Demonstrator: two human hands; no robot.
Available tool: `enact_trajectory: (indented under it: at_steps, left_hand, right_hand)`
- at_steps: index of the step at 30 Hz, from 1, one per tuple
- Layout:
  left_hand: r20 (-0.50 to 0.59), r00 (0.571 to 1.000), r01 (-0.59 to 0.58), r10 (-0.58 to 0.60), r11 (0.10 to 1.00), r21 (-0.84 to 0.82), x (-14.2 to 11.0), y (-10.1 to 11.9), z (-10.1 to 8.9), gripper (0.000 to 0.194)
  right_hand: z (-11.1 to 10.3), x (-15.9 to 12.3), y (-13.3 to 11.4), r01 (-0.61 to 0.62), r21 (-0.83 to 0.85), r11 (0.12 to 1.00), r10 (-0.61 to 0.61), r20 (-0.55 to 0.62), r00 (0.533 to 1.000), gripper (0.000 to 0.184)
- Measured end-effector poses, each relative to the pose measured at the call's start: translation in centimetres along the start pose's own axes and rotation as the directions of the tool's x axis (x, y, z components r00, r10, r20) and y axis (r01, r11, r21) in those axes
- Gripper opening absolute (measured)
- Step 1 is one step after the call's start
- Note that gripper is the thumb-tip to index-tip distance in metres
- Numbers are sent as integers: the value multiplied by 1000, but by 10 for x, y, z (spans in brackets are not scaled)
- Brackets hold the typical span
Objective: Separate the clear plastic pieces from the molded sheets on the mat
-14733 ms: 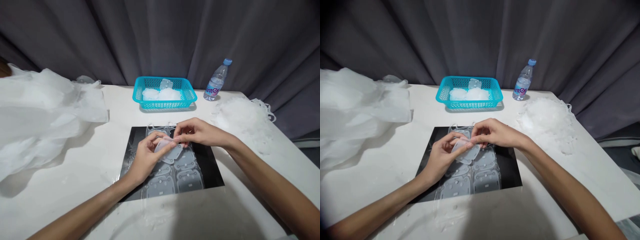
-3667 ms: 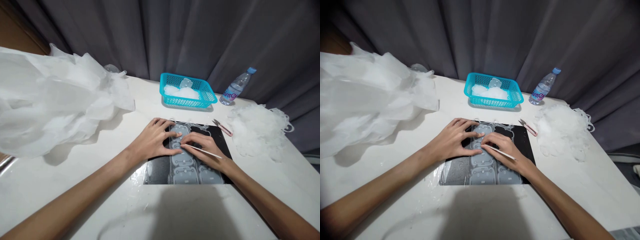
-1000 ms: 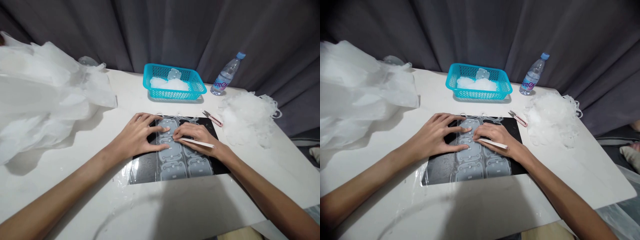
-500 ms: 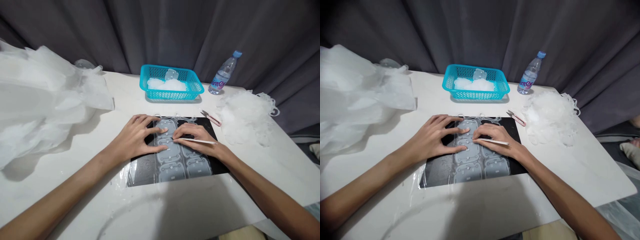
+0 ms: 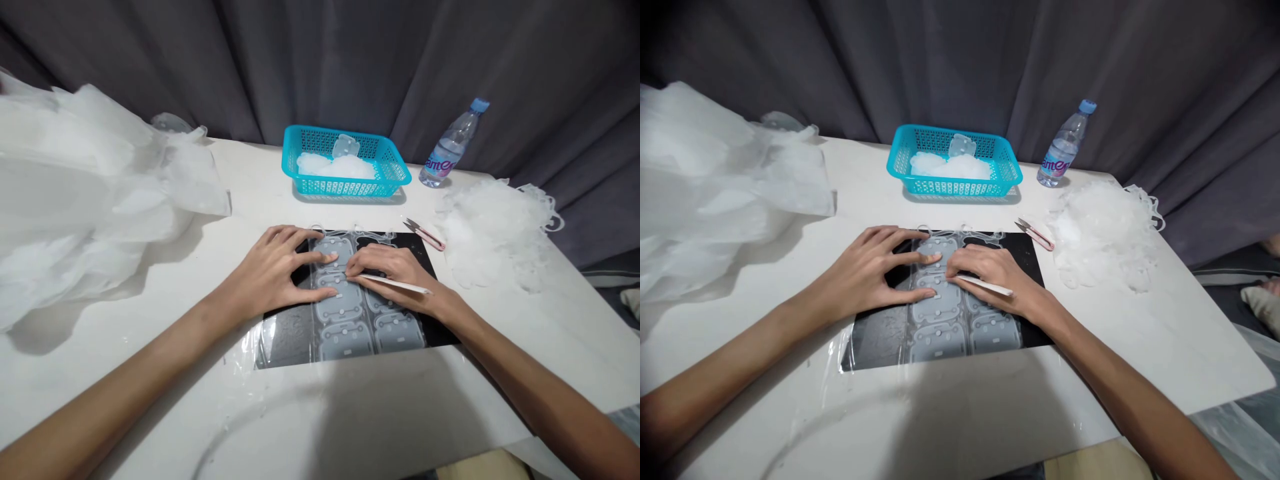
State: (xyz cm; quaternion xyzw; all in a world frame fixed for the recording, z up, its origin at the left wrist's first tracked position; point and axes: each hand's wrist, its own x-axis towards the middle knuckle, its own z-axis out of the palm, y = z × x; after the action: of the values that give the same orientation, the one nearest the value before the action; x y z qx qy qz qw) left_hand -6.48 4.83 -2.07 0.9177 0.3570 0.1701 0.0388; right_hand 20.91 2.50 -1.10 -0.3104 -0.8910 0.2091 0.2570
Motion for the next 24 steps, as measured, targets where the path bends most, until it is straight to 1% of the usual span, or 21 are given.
enact_trajectory:
  at_steps: [2,6,12,17,22,24]
  left_hand:
    - [2,1000,0,0,1000,0,0,0,-1,63]
    - [3,1000,3,-3,1000,4,0,1,-2,63]
    - [6,1000,14,-14,1000,-3,0,0,0,63]
    - [-1,1000,17,-17,1000,-14,0,-1,1,62]
    - [2,1000,9,-9,1000,-3,0,1,-1,63]
    - [10,1000,12,-11,1000,-4,0,1,-2,63]
  right_hand:
    - [-4,0,-1,-21,-9,1000,21,22,1000,12]
    - [-9,0,-3,-83,64,995,80,50,996,13]
    - [-3,1,-2,-52,83,995,51,18,999,12]
    - [2,2,3,-14,45,999,13,27,1000,15]
    - [-6,-1,2,-33,0,999,33,62,998,13]
    - [-11,-3,0,-76,48,996,73,71,995,13]
